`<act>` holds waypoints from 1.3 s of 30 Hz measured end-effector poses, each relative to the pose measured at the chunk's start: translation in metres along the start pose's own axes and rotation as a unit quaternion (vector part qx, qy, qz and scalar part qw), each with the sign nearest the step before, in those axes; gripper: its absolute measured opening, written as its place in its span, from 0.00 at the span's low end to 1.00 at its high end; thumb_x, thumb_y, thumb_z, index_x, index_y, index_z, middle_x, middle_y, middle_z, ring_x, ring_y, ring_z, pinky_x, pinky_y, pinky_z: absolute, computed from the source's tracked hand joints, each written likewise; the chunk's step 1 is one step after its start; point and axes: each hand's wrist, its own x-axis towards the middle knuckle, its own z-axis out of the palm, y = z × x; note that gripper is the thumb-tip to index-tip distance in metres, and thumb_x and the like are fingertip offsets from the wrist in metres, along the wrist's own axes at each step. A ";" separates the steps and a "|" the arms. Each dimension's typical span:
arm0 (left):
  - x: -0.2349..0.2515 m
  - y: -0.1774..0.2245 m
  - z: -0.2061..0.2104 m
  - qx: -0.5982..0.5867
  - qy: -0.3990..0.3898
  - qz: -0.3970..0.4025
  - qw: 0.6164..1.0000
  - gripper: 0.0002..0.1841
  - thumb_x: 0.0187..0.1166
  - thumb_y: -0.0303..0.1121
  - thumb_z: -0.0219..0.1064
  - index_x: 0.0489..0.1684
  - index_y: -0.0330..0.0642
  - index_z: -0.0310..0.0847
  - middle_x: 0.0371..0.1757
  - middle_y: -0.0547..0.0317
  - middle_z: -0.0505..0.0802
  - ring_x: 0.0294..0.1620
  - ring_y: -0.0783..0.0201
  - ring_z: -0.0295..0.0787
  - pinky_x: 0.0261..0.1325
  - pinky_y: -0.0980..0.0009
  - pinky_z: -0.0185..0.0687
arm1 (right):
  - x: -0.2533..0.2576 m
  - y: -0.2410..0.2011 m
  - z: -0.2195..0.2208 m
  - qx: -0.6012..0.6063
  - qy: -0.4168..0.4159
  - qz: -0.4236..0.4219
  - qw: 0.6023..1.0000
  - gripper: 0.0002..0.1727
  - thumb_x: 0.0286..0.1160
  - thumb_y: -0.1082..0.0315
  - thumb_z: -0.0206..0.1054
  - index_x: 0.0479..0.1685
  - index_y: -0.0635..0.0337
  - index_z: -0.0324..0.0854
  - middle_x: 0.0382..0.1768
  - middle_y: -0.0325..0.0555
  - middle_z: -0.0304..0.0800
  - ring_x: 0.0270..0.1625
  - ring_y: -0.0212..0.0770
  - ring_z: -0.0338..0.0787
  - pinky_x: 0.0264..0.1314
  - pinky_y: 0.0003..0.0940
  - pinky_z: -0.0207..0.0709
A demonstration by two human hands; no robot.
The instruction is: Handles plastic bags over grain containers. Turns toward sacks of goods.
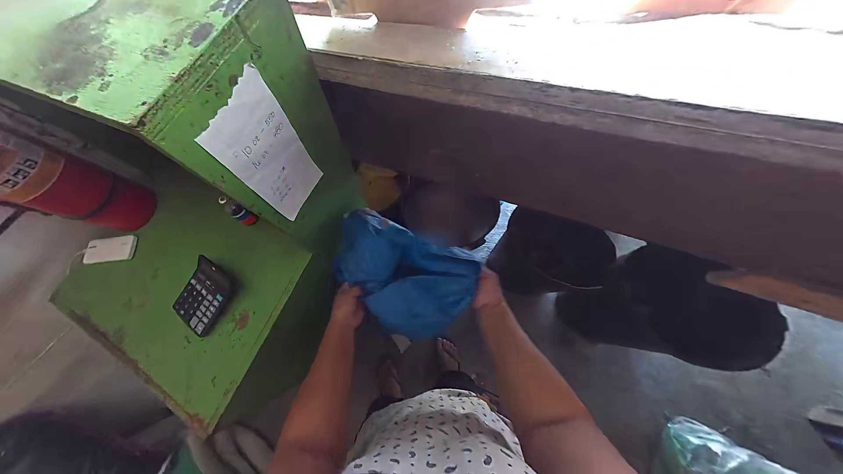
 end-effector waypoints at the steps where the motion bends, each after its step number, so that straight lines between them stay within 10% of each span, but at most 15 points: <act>1: 0.003 -0.004 -0.015 -0.037 0.041 0.012 0.998 0.19 0.72 0.14 0.54 0.62 0.33 0.70 0.46 0.49 0.89 0.44 0.61 0.90 0.46 0.61 0.90 | 0.022 -0.014 -0.011 -0.013 0.055 -0.016 0.998 0.20 0.93 0.62 0.37 0.56 0.53 0.76 0.38 0.39 0.88 0.42 0.34 0.89 0.46 0.38 0.86; 5: 0.003 -0.013 -0.034 -0.135 0.225 0.006 0.965 0.19 0.68 0.14 0.51 0.58 0.37 0.70 0.44 0.47 0.85 0.39 0.57 0.85 0.39 0.58 0.84 | 0.083 -0.034 -0.022 -0.078 0.222 0.104 0.966 0.17 0.92 0.61 0.49 0.69 0.61 0.70 0.53 0.55 0.82 0.52 0.48 0.86 0.52 0.49 0.83; 9: -0.009 0.003 -0.034 -0.093 0.335 0.004 0.938 0.15 0.74 0.21 0.55 0.57 0.33 0.73 0.47 0.42 0.86 0.42 0.52 0.84 0.40 0.52 0.84 | 0.061 -0.066 0.025 -0.375 0.133 0.109 0.911 0.28 0.79 0.77 0.58 0.81 0.63 0.65 0.71 0.63 0.76 0.67 0.53 0.79 0.64 0.50 0.77; 13: -0.039 0.024 -0.010 0.053 0.287 0.060 0.955 0.31 0.84 0.29 0.61 0.86 0.34 0.55 0.70 0.32 0.81 0.62 0.46 0.84 0.60 0.50 0.85 | -0.011 -0.092 0.082 -0.707 -0.137 -0.143 0.679 0.41 0.62 0.64 0.78 0.80 0.68 0.69 0.85 0.73 0.59 0.87 0.70 0.61 0.85 0.68 0.61; 16: -0.062 0.019 0.025 0.178 0.278 0.113 0.937 0.55 0.74 0.33 0.76 0.95 0.39 0.32 0.85 0.28 0.69 0.81 0.40 0.74 0.78 0.44 0.76 | -0.023 -0.044 0.110 -0.787 -0.279 -0.234 0.498 0.58 0.55 0.45 0.85 0.93 0.48 0.59 0.93 0.70 0.41 0.95 0.74 0.37 0.86 0.84 0.33; 19: -0.080 0.007 0.057 0.340 0.289 0.128 0.886 0.73 0.59 0.45 0.87 0.96 0.35 0.20 0.93 0.24 0.48 0.93 0.28 0.46 0.86 0.22 0.44 | 0.016 0.019 0.105 -0.790 -0.282 -0.330 0.432 0.70 0.44 0.53 0.92 0.97 0.50 0.48 0.92 0.79 0.38 0.94 0.79 0.35 0.85 0.85 0.32; 21: -0.084 0.001 0.073 0.395 0.294 0.107 0.864 0.76 0.54 0.53 0.89 0.96 0.33 0.25 0.95 0.26 0.42 0.95 0.28 0.37 0.84 0.20 0.40 | 0.041 0.040 0.106 -0.785 -0.284 -0.370 0.408 0.66 0.48 0.60 0.90 0.96 0.52 0.51 0.88 0.82 0.51 0.92 0.81 0.44 0.85 0.84 0.35; 24: -0.083 -0.013 0.078 0.437 0.296 0.077 0.846 0.73 0.55 0.54 0.88 0.97 0.35 0.32 0.95 0.28 0.35 0.96 0.27 0.26 0.84 0.20 0.41 | 0.050 0.046 0.125 -0.822 -0.288 -0.293 0.394 0.52 0.73 0.73 0.72 0.97 0.53 0.44 0.69 0.75 0.82 0.80 0.78 0.72 0.87 0.80 0.43; 26: -0.080 -0.028 0.074 0.460 0.290 0.057 0.837 0.66 0.57 0.48 0.87 0.98 0.47 0.40 0.95 0.27 0.31 0.95 0.24 0.22 0.82 0.19 0.42 | 0.047 0.035 0.147 -0.854 -0.282 -0.184 0.397 0.46 0.81 0.71 0.62 0.98 0.44 0.40 0.59 0.66 0.91 0.65 0.69 0.89 0.80 0.71 0.64; 28: -0.073 -0.040 0.061 0.463 0.283 0.049 0.839 0.54 0.57 0.33 0.83 0.94 0.59 0.59 0.94 0.25 0.34 0.94 0.22 0.32 0.83 0.25 0.54 | 0.060 0.019 0.162 -0.823 -0.310 -0.105 0.465 0.37 0.83 0.70 0.59 0.93 0.40 0.57 0.63 0.65 0.89 0.64 0.70 0.89 0.66 0.73 0.77; 31: -0.062 -0.045 -0.010 0.455 0.229 0.059 0.859 0.28 0.66 0.19 0.72 0.70 0.48 0.87 0.85 0.27 0.69 0.82 0.36 0.72 0.79 0.49 0.77 | 0.112 -0.016 0.152 -0.721 -0.356 -0.006 0.595 0.23 0.85 0.67 0.60 0.78 0.49 0.80 0.72 0.54 0.86 0.76 0.55 0.82 0.77 0.65 0.72; 35: -0.048 -0.034 -0.095 0.433 0.203 0.013 0.878 0.12 0.77 0.19 0.64 0.49 0.35 0.93 0.71 0.40 0.88 0.78 0.46 0.79 0.82 0.49 0.72 | 0.170 -0.043 0.102 -0.550 -0.284 0.199 0.760 0.18 0.78 0.65 0.57 0.63 0.60 0.80 0.48 0.48 0.88 0.47 0.38 0.89 0.50 0.39 0.85; 39: -0.062 -0.017 -0.063 0.359 0.282 0.027 0.889 0.18 0.74 0.28 0.73 0.62 0.38 0.88 0.78 0.31 0.78 0.82 0.38 0.71 0.80 0.43 0.72 | 0.168 -0.042 0.112 -0.699 -0.220 0.059 0.678 0.36 0.78 0.56 0.73 0.84 0.59 0.68 0.71 0.67 0.81 0.73 0.63 0.81 0.74 0.66 0.74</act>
